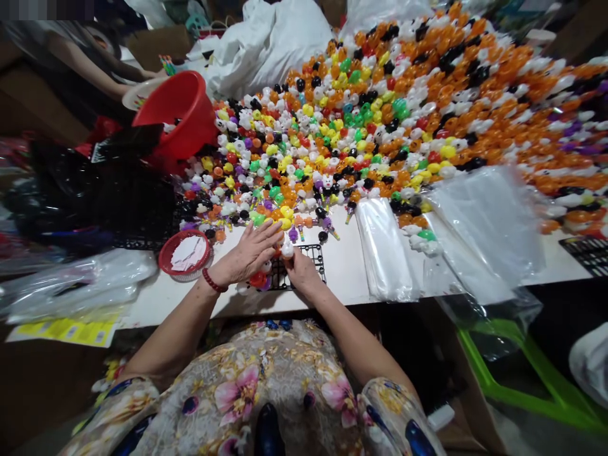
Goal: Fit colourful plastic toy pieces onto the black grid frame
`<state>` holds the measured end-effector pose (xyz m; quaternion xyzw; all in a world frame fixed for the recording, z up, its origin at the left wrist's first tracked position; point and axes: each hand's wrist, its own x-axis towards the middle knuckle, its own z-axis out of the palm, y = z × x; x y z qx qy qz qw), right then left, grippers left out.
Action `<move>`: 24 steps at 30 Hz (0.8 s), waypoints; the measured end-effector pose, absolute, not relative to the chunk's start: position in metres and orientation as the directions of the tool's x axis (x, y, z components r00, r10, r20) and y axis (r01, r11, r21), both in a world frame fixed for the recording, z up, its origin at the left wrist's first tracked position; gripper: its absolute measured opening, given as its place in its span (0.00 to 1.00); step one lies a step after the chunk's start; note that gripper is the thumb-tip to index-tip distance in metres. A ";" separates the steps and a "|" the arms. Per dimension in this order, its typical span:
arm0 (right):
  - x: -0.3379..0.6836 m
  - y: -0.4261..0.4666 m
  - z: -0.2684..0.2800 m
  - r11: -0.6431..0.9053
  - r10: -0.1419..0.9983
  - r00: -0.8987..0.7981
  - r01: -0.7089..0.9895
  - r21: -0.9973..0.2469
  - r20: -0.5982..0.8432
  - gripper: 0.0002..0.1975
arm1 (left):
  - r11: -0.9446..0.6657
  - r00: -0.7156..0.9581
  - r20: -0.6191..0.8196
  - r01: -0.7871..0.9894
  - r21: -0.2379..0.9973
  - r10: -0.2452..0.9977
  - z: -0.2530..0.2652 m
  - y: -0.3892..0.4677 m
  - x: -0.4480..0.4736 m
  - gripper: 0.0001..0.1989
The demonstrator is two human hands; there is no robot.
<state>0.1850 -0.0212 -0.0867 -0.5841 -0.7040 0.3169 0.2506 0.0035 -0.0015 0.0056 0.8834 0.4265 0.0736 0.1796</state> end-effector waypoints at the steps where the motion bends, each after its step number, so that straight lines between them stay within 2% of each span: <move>1: 0.184 -0.022 -0.085 0.142 0.975 -0.220 0.696 -0.704 -0.021 0.08 | -0.570 0.625 -0.021 0.726 0.385 0.781 0.005 -0.001 0.003 0.27; 6: 0.180 -0.023 -0.078 0.227 0.945 -0.322 0.779 -0.585 -0.061 0.08 | -0.579 0.634 -0.012 0.714 0.393 0.774 0.004 -0.003 0.001 0.27; 13: 0.184 -0.013 -0.085 0.322 0.920 -0.386 0.635 -0.703 0.072 0.07 | -0.625 0.678 0.015 0.668 0.405 0.735 0.006 -0.006 -0.003 0.25; 24: 0.186 -0.009 -0.088 0.286 0.921 -0.390 0.648 -0.705 0.015 0.09 | -0.622 0.683 -0.006 0.670 0.405 0.731 0.005 -0.004 0.001 0.24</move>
